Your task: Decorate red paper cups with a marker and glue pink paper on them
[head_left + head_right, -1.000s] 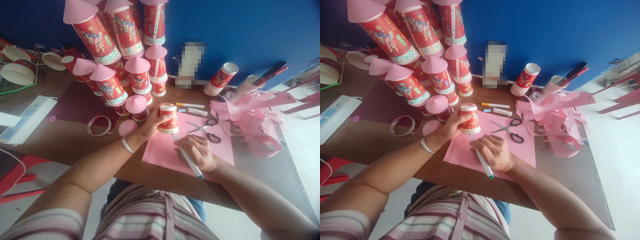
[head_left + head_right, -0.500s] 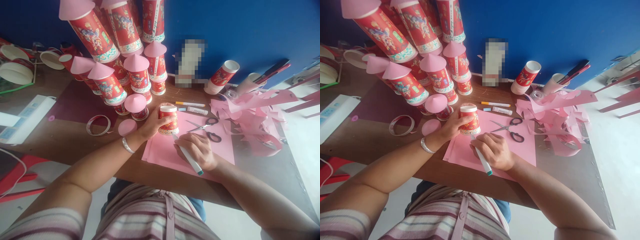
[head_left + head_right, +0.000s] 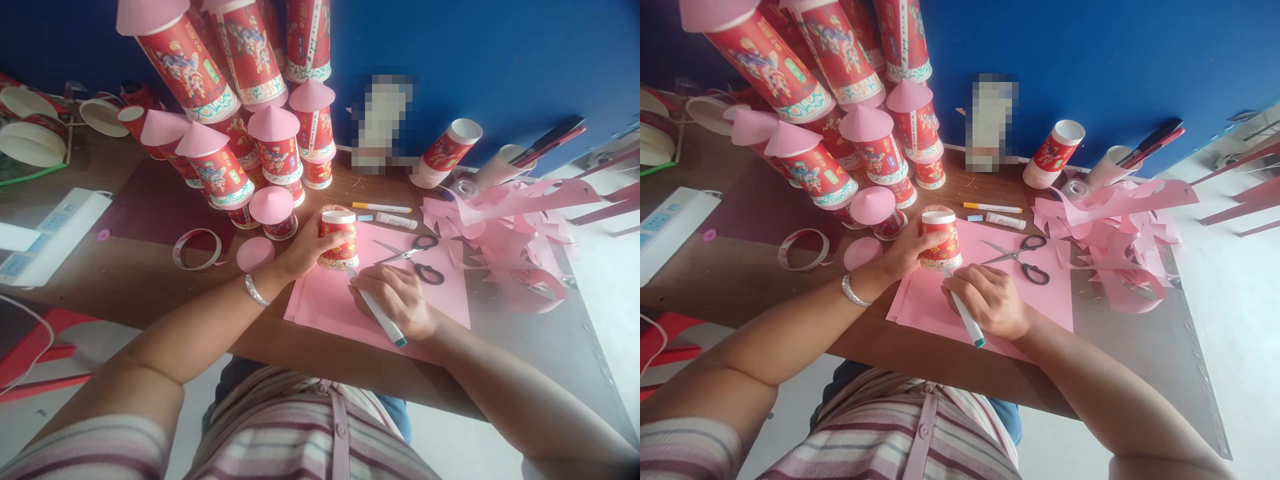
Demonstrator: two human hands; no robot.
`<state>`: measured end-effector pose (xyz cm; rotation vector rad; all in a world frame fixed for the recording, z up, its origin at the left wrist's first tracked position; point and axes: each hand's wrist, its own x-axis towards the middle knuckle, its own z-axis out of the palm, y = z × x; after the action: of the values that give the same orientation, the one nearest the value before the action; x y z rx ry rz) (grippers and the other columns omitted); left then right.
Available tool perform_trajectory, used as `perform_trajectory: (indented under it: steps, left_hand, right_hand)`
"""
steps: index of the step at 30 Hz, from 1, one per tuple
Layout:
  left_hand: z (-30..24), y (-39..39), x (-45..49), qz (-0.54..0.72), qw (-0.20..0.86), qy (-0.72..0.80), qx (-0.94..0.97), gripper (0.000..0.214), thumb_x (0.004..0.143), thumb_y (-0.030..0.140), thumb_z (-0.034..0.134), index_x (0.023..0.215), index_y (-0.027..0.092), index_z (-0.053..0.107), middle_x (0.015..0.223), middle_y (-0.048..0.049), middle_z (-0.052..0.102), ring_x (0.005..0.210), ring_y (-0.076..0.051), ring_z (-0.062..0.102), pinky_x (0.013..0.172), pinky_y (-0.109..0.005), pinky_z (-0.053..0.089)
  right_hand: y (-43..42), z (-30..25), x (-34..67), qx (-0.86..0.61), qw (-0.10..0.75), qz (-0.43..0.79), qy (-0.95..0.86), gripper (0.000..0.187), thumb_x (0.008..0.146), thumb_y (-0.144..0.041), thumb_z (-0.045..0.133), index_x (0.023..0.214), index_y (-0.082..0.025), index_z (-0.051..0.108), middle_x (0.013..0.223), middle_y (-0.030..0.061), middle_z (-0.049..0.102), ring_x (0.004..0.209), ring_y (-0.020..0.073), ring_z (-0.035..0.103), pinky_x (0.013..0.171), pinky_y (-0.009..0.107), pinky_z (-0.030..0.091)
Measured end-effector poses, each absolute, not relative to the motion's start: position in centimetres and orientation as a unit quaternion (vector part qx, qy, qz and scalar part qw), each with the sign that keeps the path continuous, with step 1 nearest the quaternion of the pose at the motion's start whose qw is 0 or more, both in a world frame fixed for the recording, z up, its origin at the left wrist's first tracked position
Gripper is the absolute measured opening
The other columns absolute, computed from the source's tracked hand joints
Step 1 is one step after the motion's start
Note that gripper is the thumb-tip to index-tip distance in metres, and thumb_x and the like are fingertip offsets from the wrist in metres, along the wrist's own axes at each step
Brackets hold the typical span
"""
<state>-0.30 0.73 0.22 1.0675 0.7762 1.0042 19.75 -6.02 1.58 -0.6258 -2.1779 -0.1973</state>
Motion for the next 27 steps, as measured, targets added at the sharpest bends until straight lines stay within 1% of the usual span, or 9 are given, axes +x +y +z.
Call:
perform_trajectory:
  steps: [5, 10, 14, 19, 21, 24, 26, 27]
  left_hand:
    - [0.3, 0.8, -0.2, 0.449, 0.691, 0.339, 0.455, 0.053, 0.077, 0.042, 0.090, 0.117, 0.020, 0.063, 0.104, -0.0035, 0.068, 0.089, -0.017, 0.063, 0.080, -0.032, 0.051]
    - [0.3, 0.9, -0.3, 0.469, 0.726, 0.300, 0.403, 0.047, 0.078, 0.040, 0.088, 0.115, 0.018, 0.068, 0.098, -0.0029, 0.069, 0.085, -0.016, 0.063, 0.080, -0.032, 0.052]
    - [0.4, 1.1, -0.6, 0.471, 0.742, 0.296, 0.374, 0.042, 0.078, 0.036, 0.083, 0.115, 0.019, 0.072, 0.106, -0.0062, 0.075, 0.090, -0.019, 0.066, 0.081, -0.034, 0.054]
    - [0.6, 1.2, -0.7, 0.479, 0.753, 0.280, 0.354, 0.042, 0.075, 0.031, 0.079, 0.116, 0.022, 0.072, 0.112, -0.0050, 0.077, 0.096, -0.020, 0.069, 0.085, -0.035, 0.054]
    - [0.7, 1.2, -0.7, 0.478, 0.755, 0.281, 0.350, 0.043, 0.076, 0.031, 0.077, 0.118, 0.022, 0.072, 0.114, -0.0053, 0.077, 0.097, -0.021, 0.069, 0.086, -0.037, 0.055]
    - [0.8, 1.2, -0.7, 0.475, 0.754, 0.288, 0.349, 0.042, 0.077, 0.031, 0.077, 0.117, 0.022, 0.071, 0.114, -0.0057, 0.077, 0.096, -0.021, 0.069, 0.086, -0.037, 0.055]
    - [0.8, 1.2, -0.7, 0.468, 0.754, 0.293, 0.355, 0.038, 0.078, 0.032, 0.079, 0.115, 0.022, 0.071, 0.107, -0.0048, 0.076, 0.092, -0.020, 0.068, 0.083, -0.036, 0.055]
    - [0.7, 1.2, -0.6, 0.464, 0.753, 0.293, 0.362, 0.037, 0.079, 0.033, 0.080, 0.113, 0.022, 0.070, 0.101, -0.0039, 0.075, 0.088, -0.019, 0.067, 0.081, -0.035, 0.054]
  right_hand:
    - [-6.1, 1.6, 19.8, -0.248, 0.421, -0.074, -0.869, 0.020, 0.095, -0.007, 0.069, 0.111, -0.018, 0.065, 0.083, 0.0011, 0.068, 0.067, 0.0137, 0.065, 0.062, 0.026, 0.057]
    - [-6.2, 1.5, 20.1, -0.233, 0.420, -0.068, -0.874, 0.020, 0.097, -0.007, 0.066, 0.112, -0.020, 0.064, 0.082, -0.0007, 0.066, 0.064, 0.0125, 0.061, 0.060, 0.026, 0.055]
    - [-6.3, 1.5, 20.1, -0.226, 0.420, -0.060, -0.877, 0.021, 0.095, -0.008, 0.067, 0.112, -0.021, 0.065, 0.083, -0.0008, 0.066, 0.066, 0.0131, 0.062, 0.059, 0.026, 0.053]
    - [-6.2, 1.5, 20.1, -0.215, 0.434, -0.062, -0.873, 0.020, 0.095, -0.007, 0.069, 0.112, -0.017, 0.067, 0.085, 0.0026, 0.067, 0.071, 0.0161, 0.065, 0.062, 0.029, 0.056]
    - [-6.1, 1.4, 20.5, -0.219, 0.432, -0.064, -0.872, 0.025, 0.095, -0.007, 0.068, 0.117, -0.018, 0.068, 0.087, 0.0028, 0.067, 0.072, 0.0158, 0.064, 0.063, 0.029, 0.055]
    - [-5.7, 1.1, 21.2, -0.242, 0.425, -0.070, -0.869, 0.039, 0.099, -0.006, 0.059, 0.133, -0.024, 0.066, 0.086, 0.0007, 0.066, 0.067, 0.0146, 0.061, 0.063, 0.029, 0.052]
    - [-5.3, 0.8, 21.6, -0.276, 0.422, -0.069, -0.861, 0.043, 0.101, -0.006, 0.054, 0.139, -0.026, 0.063, 0.083, -0.0003, 0.064, 0.066, 0.0146, 0.061, 0.064, 0.029, 0.051]
    - [-5.2, 0.7, 21.6, -0.296, 0.421, -0.076, -0.854, 0.042, 0.102, -0.006, 0.054, 0.138, -0.026, 0.063, 0.082, -0.0008, 0.064, 0.067, 0.0146, 0.061, 0.064, 0.029, 0.050]
